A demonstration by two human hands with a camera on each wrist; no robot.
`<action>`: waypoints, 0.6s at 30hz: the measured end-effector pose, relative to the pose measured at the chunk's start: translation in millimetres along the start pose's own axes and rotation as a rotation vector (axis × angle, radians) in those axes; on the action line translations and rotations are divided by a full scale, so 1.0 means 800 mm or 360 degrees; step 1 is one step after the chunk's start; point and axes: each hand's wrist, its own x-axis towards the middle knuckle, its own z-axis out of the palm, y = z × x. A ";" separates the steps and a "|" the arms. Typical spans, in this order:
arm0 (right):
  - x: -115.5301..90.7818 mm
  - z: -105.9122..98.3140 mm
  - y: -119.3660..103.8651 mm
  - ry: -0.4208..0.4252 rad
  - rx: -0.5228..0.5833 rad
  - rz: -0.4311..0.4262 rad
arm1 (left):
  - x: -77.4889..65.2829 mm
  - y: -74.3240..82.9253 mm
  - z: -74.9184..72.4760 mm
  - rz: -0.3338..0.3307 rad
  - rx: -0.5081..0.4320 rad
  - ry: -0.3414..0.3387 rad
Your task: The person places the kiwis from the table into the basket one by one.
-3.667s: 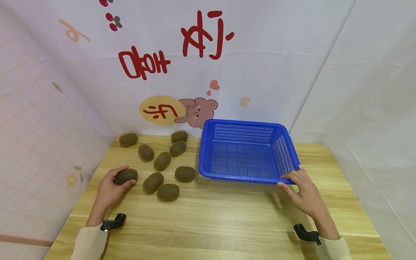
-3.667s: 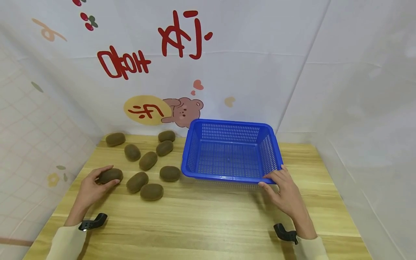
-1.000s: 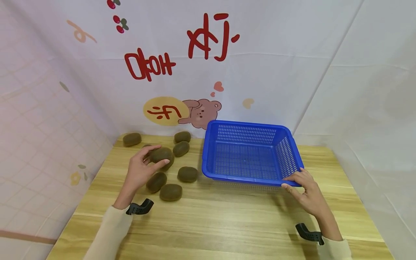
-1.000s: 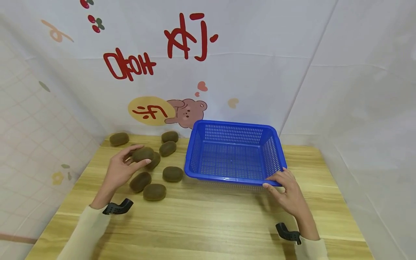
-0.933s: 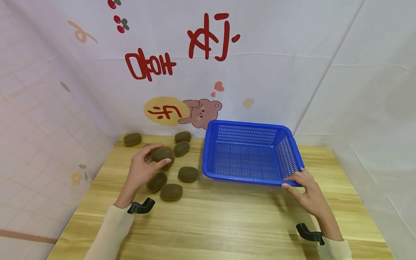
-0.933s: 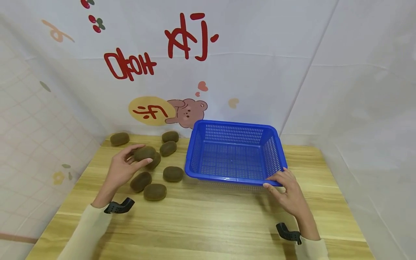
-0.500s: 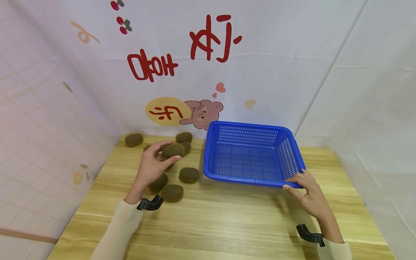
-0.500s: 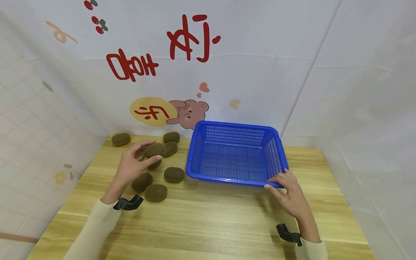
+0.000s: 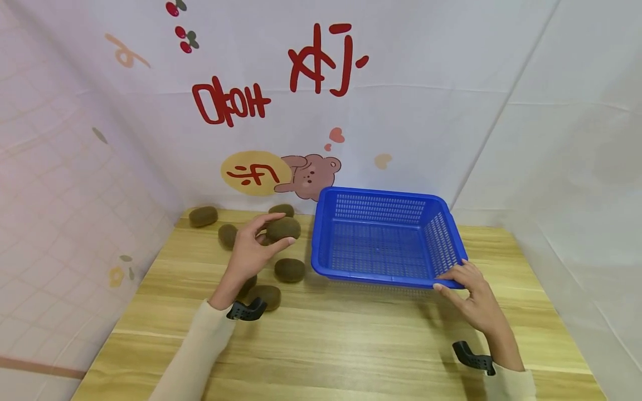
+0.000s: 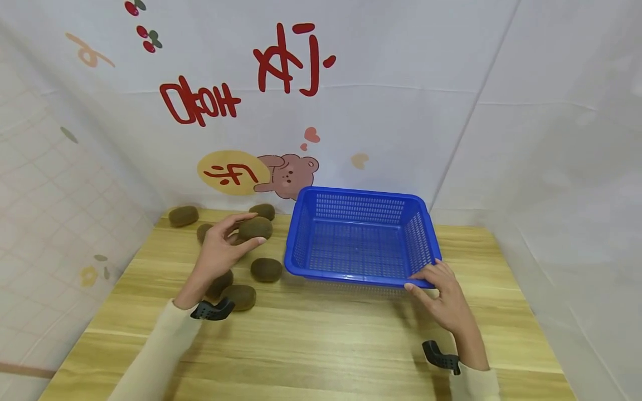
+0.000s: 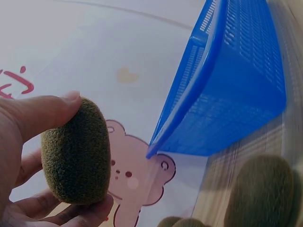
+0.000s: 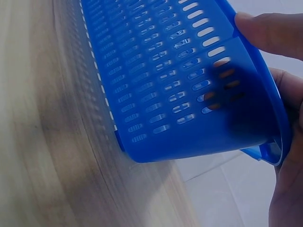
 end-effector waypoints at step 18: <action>0.001 0.002 0.006 0.0011 0.0005 0.0017 | 0.026 0.013 0.061 0.0175 0.0054 -0.0132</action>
